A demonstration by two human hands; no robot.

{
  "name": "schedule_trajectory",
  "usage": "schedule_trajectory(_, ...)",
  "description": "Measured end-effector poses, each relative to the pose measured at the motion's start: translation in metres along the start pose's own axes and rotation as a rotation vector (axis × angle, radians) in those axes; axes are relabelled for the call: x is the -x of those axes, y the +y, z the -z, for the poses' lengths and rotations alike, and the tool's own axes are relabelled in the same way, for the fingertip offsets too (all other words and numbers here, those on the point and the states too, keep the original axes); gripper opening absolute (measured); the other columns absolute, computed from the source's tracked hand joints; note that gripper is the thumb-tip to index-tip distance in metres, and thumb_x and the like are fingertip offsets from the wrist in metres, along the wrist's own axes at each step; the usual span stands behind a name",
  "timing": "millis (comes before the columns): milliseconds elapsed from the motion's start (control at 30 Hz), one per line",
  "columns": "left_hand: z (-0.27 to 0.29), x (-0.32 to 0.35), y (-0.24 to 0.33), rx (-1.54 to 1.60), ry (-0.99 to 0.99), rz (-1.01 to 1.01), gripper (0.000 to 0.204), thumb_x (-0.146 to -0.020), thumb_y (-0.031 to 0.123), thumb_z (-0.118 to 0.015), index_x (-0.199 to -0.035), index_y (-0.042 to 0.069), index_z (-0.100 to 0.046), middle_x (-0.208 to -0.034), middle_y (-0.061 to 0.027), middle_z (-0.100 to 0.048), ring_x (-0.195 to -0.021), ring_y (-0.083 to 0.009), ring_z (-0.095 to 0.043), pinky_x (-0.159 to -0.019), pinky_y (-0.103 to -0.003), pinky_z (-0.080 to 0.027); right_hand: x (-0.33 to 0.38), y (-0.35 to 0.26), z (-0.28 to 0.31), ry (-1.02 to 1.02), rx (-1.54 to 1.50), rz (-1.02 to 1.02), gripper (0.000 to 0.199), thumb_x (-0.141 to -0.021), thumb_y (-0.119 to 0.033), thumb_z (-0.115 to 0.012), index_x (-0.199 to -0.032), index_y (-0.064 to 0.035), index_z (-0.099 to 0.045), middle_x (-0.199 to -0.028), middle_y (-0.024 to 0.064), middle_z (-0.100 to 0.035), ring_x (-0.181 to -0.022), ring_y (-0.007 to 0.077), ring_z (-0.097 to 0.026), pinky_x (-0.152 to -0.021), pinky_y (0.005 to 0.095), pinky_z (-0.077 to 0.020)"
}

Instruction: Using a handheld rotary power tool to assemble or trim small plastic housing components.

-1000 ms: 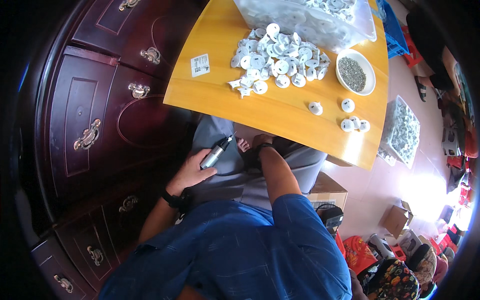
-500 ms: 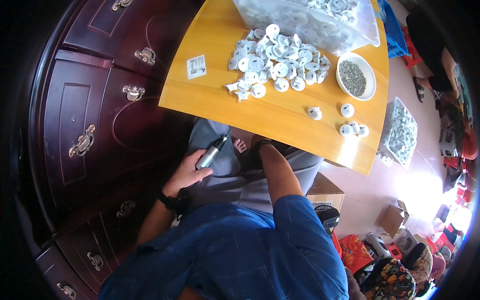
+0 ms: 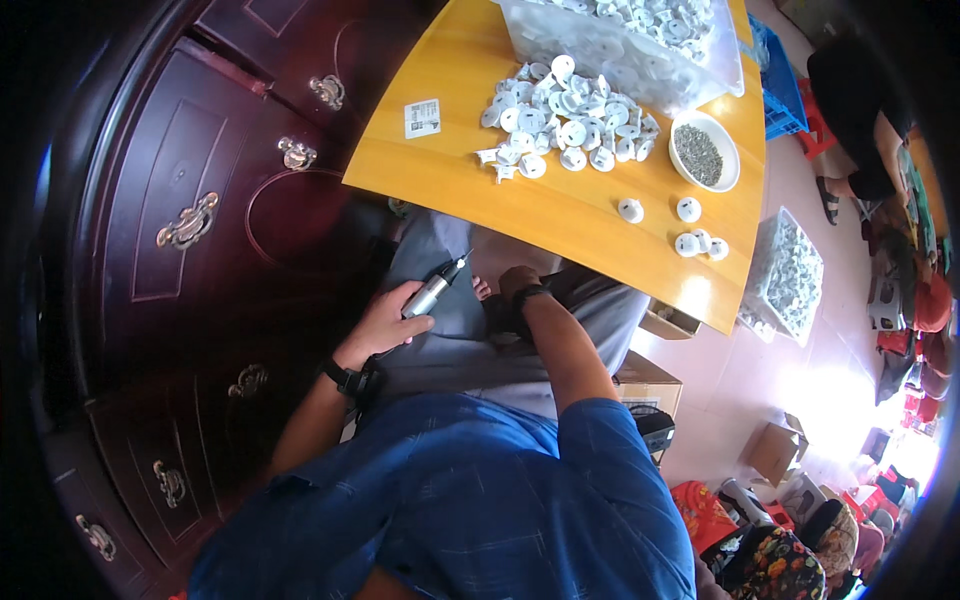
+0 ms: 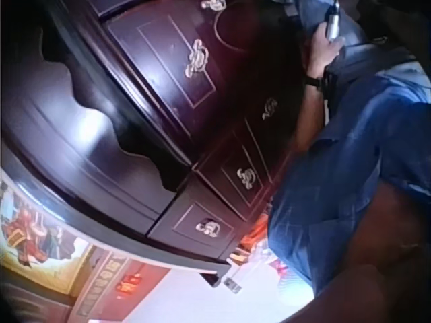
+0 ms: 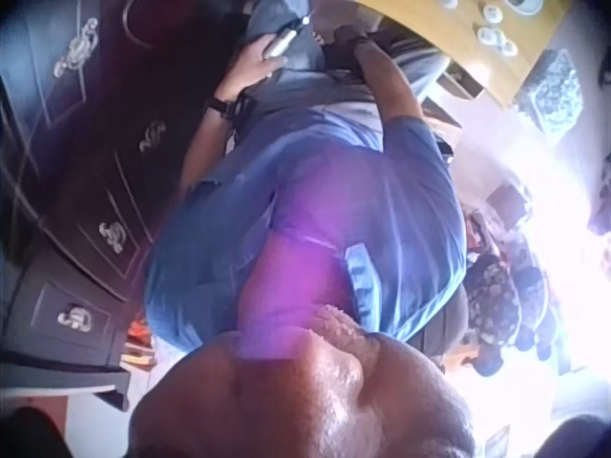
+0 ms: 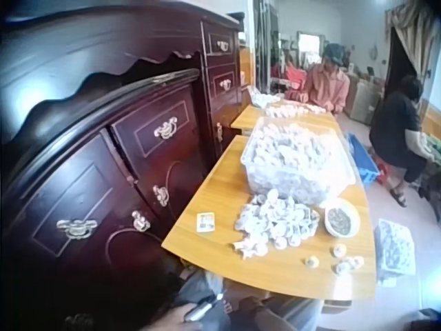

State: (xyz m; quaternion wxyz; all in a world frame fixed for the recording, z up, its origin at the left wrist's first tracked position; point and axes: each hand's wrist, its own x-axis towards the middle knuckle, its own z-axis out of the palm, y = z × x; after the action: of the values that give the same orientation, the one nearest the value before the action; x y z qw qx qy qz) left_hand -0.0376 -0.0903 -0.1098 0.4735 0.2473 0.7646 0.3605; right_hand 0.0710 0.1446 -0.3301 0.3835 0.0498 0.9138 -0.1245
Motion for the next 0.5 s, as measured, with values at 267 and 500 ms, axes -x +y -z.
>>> schedule_trajectory(267, -0.005, 0.008, -0.016, 0.101, 0.050, -0.059, 0.050, -0.081, 0.021, -0.075, -0.122, 0.000, -0.057, -0.078, -0.0026, -0.058, -0.056, -0.0095, -0.057, -0.051, -0.027, -0.046, 0.052, -0.026, 0.045, 0.065, -0.027, -0.034, 0.034, -0.090, -0.019, -0.057, -0.118, -0.0012, -0.066, -0.119, 0.0228, -0.068, -0.113, 0.0365, -0.065, -0.095, 0.0462, -0.0526)
schedule_trajectory(500, -0.008, 0.012, -0.026, 0.156, 0.076, -0.106, 0.047, -0.082, 0.021, -0.075, -0.121, 0.002, -0.057, -0.078, -0.0013, -0.057, -0.054, -0.0081, -0.055, -0.049, -0.026, -0.045, 0.079, -0.025, 0.046, 0.176, -0.130, -0.092, 0.031, -0.091, -0.015, -0.056, -0.118, -0.0009, -0.063, -0.117, 0.0214, -0.068, -0.113, 0.0363, -0.065, -0.092, 0.0445, -0.0542)
